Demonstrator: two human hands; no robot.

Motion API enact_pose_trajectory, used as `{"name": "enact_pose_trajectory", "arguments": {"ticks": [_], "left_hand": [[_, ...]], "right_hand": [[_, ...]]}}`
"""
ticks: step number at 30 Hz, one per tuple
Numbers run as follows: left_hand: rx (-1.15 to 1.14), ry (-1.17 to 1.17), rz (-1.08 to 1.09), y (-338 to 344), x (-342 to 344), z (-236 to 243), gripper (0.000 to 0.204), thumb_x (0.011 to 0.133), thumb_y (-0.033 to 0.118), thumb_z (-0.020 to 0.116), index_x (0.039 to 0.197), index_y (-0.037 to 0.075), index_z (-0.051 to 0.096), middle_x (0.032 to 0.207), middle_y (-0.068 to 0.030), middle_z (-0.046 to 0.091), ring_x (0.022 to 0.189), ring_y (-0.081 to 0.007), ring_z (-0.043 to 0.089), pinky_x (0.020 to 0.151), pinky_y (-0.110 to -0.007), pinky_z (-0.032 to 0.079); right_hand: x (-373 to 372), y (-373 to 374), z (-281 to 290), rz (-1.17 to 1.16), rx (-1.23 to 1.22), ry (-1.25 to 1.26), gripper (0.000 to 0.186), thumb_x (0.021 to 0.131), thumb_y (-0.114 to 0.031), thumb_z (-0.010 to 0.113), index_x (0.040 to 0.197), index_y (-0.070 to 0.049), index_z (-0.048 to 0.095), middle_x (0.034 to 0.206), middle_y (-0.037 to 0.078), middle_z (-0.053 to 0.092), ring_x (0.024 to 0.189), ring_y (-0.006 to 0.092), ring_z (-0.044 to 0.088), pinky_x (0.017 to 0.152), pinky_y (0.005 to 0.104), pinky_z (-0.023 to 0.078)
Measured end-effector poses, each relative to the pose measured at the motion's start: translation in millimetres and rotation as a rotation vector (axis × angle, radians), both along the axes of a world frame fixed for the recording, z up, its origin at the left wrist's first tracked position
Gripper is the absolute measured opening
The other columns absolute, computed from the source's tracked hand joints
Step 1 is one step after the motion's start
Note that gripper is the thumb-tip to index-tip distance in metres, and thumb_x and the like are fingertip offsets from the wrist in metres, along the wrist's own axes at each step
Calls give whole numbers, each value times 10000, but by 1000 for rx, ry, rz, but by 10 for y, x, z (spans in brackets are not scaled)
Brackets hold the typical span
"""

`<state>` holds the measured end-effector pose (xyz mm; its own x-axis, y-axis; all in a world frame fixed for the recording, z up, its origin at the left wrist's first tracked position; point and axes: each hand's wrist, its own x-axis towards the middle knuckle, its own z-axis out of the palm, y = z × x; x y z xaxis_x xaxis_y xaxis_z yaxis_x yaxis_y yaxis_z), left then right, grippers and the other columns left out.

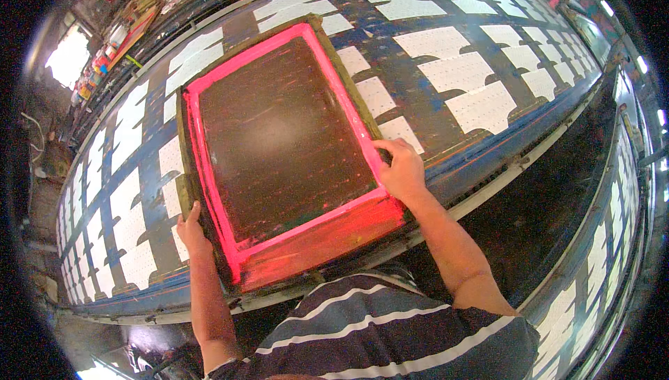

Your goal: The person uses a pink squeegee to pull ink across a screen-printing frame placed over a flat surface with a repeating pattern. The person repeatedly repositions the frame and pulls the squeegee across the screen to transfer ink onto the surface below.

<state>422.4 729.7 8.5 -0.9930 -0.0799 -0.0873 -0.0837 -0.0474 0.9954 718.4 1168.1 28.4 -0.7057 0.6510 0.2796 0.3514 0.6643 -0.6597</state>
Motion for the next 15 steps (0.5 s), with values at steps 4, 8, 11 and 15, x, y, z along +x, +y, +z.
{"name": "enact_pose_trajectory", "arguments": {"ticks": [4, 8, 11, 15], "left_hand": [[-52, -21, -35, 632, 388, -92, 267, 987, 52, 834, 1235, -32, 779, 1105, -77, 811, 960, -183, 742, 891, -354, 574], [-4, -28, -36, 1121, 685, -148, 294, 979, 51, 842, 1251, -38, 771, 1152, -87, 807, 998, -192, 741, 932, -351, 561], [-23, -7, -22, 1357, 819, -122, 321, 973, 52, 846, 1267, -47, 763, 1182, -92, 804, 1029, -198, 740, 953, -354, 559], [-110, -3, 13, 1571, 941, -75, 328, 965, 63, 858, 1267, -32, 771, 1160, -88, 808, 1015, -183, 733, 941, -349, 562]], "right_hand": [[404, 636, -166, -26, 18, 6, 453, 835, 66, 723, 1242, -102, 830, 1127, 161, 773, 1032, 351, 760, 902, 426, 611], [679, 1124, -253, -35, -21, 3, 444, 830, 64, 732, 1229, -100, 837, 1139, 156, 777, 1052, 346, 761, 915, 420, 608], [835, 1337, -286, -23, -30, 3, 444, 829, 60, 739, 1233, -98, 835, 1154, 156, 777, 1075, 345, 759, 926, 420, 606], [953, 1520, -281, -8, -75, 8, 464, 820, 40, 764, 1252, -121, 820, 1161, 168, 762, 1140, 405, 736, 1001, 481, 594]]}}
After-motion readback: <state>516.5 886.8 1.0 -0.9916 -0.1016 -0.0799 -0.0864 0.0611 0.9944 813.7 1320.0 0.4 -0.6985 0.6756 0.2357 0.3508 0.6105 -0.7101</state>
